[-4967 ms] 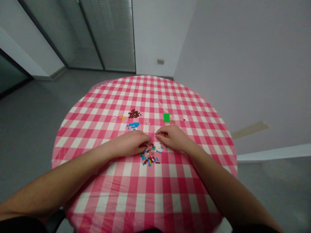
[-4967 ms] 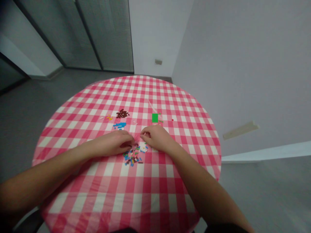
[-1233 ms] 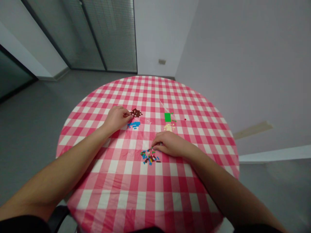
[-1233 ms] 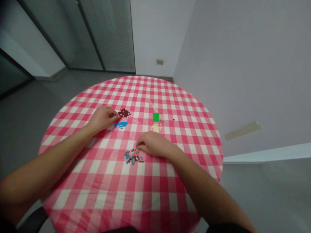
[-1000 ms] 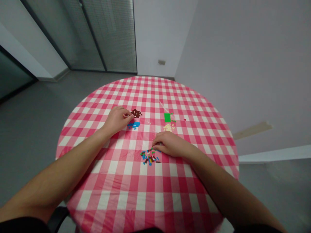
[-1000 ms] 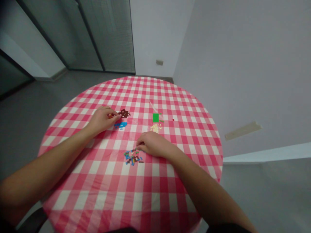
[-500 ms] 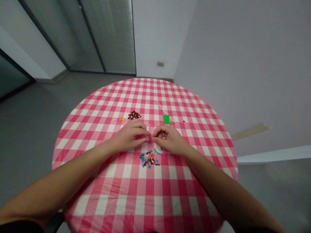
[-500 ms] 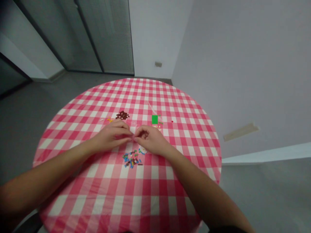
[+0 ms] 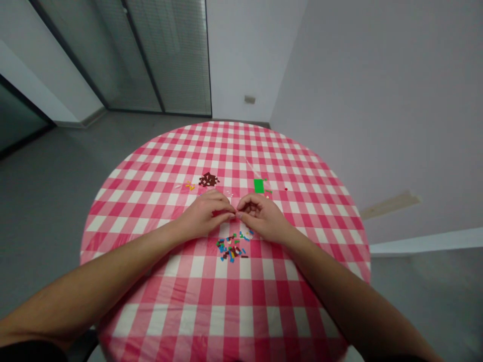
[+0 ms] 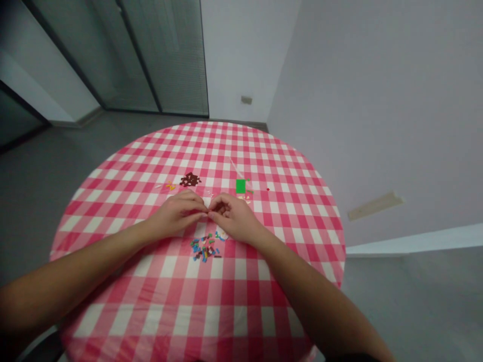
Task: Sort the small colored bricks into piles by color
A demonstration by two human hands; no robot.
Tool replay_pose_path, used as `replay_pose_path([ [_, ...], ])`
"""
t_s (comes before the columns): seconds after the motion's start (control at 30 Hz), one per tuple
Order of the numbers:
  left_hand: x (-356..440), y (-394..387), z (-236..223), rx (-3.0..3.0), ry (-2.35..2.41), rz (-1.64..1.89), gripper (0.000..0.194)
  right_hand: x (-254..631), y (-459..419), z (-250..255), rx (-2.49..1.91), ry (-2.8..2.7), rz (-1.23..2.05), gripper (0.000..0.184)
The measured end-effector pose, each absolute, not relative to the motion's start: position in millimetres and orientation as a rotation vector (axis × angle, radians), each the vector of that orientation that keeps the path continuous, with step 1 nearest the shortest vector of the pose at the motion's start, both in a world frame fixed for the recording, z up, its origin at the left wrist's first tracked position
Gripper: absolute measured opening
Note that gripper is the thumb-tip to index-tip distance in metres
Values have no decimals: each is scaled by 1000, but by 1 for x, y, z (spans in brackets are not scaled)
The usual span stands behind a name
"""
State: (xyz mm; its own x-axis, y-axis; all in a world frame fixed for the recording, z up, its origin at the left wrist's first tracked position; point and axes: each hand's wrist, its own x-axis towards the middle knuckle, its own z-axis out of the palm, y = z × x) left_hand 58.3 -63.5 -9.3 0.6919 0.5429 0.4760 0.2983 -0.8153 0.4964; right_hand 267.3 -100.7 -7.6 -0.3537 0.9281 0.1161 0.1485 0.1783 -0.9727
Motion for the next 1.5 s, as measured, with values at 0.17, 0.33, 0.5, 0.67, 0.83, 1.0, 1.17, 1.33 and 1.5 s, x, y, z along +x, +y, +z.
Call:
replay_pose_path([
  [0.17,61,-63,-12,2464,703,954,16,265,-100,-11,-1029,-1559,1301,25],
  [0.33,61,-65,-10,2438,726,1036,11,263,-98,-14,-1010,-1461,1418,36],
  [0.5,64,-69,-8,2487,703,1075,8,263,-97,-14,-1012,-1419,1459,38],
  [0.67,47,-49,-5,2521,935,1007,15,265,-95,-16,-1108,-1388,1371,34],
  [0.83,8,-10,-1,2429,1442,747,25,268,-94,-18,-1129,-1400,1305,30],
  [1.0,0,1,-5,2447,1495,496,27,268,-95,-17,-1150,-1487,1222,24],
  [1.17,8,-1,-11,2498,1516,411,31,270,-98,-13,-1135,-1797,1171,7],
  [1.33,10,2,-15,2537,1528,458,33,273,-102,-7,-1089,-2267,946,13],
  [1.5,13,3,-17,2478,1546,499,30,274,-103,-2,-967,-2495,941,16],
])
